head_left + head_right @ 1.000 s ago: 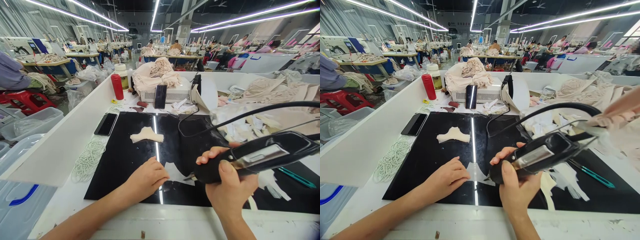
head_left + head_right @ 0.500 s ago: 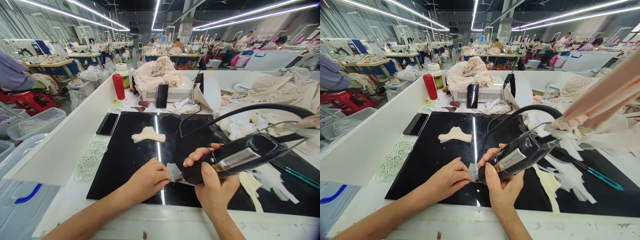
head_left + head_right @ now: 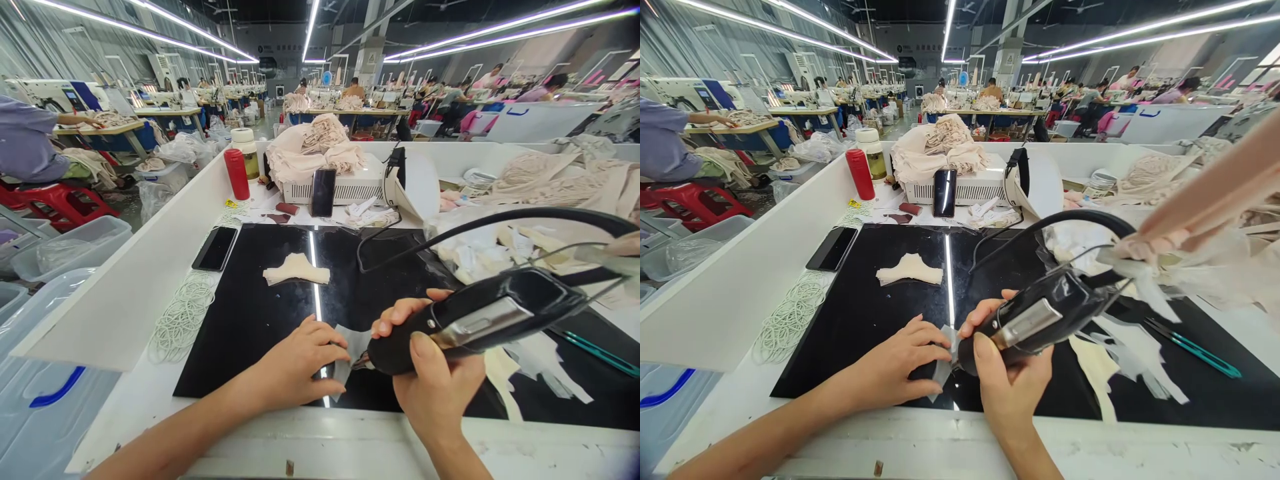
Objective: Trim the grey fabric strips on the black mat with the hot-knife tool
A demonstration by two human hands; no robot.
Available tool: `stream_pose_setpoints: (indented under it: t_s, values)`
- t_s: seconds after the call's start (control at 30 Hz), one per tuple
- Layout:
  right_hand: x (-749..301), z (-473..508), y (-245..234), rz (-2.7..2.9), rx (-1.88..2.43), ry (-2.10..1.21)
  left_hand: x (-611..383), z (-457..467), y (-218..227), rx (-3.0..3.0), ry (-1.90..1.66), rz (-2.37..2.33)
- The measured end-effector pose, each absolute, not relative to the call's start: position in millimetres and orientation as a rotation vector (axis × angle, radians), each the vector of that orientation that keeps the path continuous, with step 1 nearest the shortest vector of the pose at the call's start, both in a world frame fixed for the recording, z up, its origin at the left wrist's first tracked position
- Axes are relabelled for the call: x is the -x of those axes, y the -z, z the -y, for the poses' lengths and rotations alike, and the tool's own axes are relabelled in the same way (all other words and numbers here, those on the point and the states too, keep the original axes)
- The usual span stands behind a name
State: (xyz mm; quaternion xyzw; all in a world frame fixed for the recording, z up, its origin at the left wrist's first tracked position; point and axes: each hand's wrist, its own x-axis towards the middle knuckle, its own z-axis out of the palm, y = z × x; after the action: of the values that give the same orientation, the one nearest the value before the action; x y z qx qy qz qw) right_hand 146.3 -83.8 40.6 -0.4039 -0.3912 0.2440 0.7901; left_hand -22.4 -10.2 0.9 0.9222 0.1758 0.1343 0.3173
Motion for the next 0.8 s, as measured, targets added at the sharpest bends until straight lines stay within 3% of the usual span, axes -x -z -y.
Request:
stream_pose_setpoints:
  t_s: [0.8]
  values:
    - [-133,100,-39,0.866,0.853,-0.593,23,8,-6,-2.418,-0.294,-0.437]
